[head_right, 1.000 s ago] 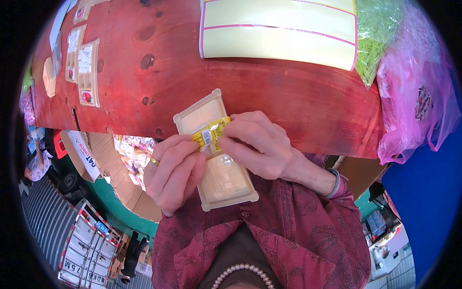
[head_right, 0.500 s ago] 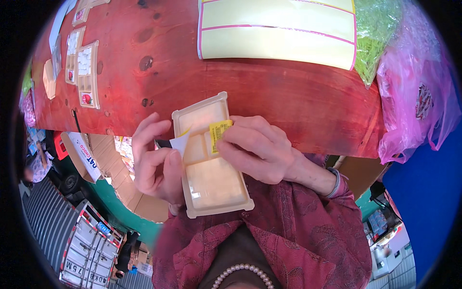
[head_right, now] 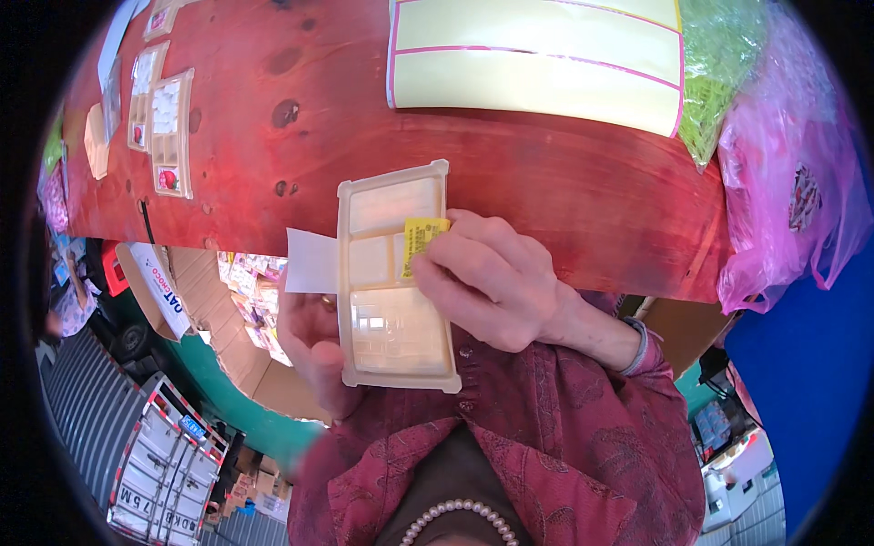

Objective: Applying adhesive labels to the bottom of plastic trays containing food items.

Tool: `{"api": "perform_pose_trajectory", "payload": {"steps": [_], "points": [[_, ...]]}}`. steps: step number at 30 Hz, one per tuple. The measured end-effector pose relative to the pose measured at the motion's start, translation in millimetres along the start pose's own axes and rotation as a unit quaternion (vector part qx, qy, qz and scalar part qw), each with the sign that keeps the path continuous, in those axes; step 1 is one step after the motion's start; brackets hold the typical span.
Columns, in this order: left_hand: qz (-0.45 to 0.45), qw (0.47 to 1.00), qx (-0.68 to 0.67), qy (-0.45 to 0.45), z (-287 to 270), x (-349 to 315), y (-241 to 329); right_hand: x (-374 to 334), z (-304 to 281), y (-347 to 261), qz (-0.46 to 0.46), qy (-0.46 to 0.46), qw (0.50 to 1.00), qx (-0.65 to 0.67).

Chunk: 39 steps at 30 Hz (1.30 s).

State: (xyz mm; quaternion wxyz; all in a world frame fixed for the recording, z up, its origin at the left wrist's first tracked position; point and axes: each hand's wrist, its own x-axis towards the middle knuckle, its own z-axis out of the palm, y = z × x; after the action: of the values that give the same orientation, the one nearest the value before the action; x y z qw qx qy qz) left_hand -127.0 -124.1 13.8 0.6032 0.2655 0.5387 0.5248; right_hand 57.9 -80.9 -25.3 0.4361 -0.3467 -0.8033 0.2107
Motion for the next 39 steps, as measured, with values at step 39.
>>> {"api": "perform_pose_trajectory", "payload": {"steps": [39], "points": [[-0.007, 0.984, 0.167, -0.062, -3, 21, 3, 33, -10, -8, 0.195, -0.069, 0.978, 0.009]]}}
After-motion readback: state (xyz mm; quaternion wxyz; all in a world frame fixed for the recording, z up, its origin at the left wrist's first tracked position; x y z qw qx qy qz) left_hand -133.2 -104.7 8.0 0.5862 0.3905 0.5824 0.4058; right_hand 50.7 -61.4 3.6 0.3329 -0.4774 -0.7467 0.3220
